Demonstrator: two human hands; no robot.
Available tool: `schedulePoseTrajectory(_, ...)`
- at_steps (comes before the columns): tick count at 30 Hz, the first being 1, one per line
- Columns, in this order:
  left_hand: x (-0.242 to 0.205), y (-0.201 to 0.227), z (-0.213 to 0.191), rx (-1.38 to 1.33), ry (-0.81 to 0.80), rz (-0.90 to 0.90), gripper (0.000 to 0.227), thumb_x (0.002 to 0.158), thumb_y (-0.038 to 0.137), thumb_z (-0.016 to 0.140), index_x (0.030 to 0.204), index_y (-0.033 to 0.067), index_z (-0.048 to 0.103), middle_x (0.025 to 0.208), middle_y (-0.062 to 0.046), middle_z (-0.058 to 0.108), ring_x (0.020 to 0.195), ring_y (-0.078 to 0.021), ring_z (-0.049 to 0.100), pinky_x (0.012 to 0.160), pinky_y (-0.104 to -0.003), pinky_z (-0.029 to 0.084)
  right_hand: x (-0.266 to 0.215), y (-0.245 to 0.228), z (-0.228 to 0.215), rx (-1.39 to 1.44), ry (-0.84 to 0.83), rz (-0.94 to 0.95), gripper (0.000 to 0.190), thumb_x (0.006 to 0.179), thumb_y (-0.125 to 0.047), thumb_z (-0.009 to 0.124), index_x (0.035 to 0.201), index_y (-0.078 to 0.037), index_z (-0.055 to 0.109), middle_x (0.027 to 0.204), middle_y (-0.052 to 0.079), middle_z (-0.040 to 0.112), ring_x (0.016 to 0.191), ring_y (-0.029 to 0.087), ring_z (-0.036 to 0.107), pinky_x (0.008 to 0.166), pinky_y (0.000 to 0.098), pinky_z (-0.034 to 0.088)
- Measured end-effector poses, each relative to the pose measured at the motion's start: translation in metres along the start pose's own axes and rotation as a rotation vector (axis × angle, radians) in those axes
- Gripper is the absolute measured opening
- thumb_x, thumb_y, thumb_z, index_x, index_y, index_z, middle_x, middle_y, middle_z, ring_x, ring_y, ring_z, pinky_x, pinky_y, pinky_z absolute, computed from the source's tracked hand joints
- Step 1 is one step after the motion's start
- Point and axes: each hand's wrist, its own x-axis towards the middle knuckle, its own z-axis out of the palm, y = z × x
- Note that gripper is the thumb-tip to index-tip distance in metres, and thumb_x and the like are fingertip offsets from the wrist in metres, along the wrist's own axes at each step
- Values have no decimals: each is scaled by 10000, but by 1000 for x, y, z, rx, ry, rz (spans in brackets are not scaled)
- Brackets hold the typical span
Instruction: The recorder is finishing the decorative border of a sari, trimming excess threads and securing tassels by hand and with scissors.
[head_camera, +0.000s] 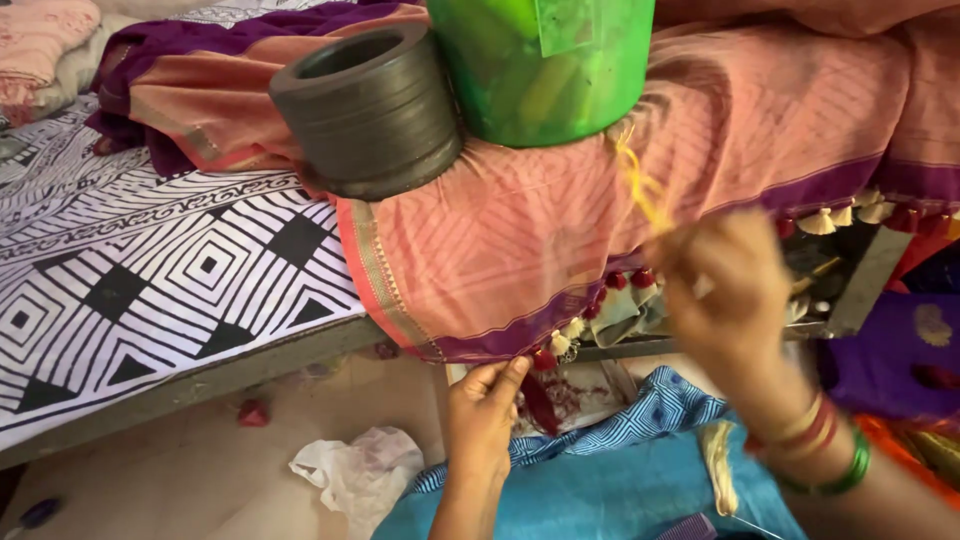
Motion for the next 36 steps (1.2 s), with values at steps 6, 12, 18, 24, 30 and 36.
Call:
schedulePoseTrajectory(6,-15,24,13,-60,-52,-142,181,911,170,746,888,-7,774,652,-44,693,481,-80,496,427,-231,353,-67,-58,22,235,-314,-150,218,671,-1,720,871,-88,711,901,37,664,851,248,602,738,403,464)
schedulePoseTrajectory(12,-6,3,-4,-352,-122,-216,155,942,134,733,974,-13,769,776,-56,697,593,-91,583,527,-207,467,-105,-43,32,493,-605,132,111,765,-82,793,874,-71,776,937,48,715,895,239,666,789,405,530)
schedulePoseTrajectory(18,0,3,-9,-509,-47,-268,107,917,109,738,987,29,744,931,-59,759,661,-100,618,560,-192,481,-101,41,5,1757,-400,732,168,1005,-148,643,1030,-59,784,1207,139,732,1159,335,659,1060,624,482)
schedulePoseTrajectory(24,1,4,-9,-567,-71,-256,112,920,112,740,992,27,747,938,-63,752,667,-112,625,569,-202,495,-99,98,-26,1982,-10,754,237,1187,-224,631,1036,-55,700,1090,92,694,1038,230,623,1000,419,506)
schedulePoseTrajectory(30,-8,10,-4,-463,-137,-218,126,943,127,725,984,9,742,924,-62,743,658,-105,622,555,-212,488,-78,30,-7,1209,-336,694,105,924,24,697,1007,27,761,1080,145,738,890,253,705,799,344,607)
schedulePoseTrajectory(36,-15,18,-1,-408,-233,-183,141,941,129,717,977,-2,753,850,-70,714,625,-109,605,552,-239,490,-62,-55,28,839,-766,283,401,801,23,768,1200,-15,750,1250,135,738,1013,248,782,832,343,623)
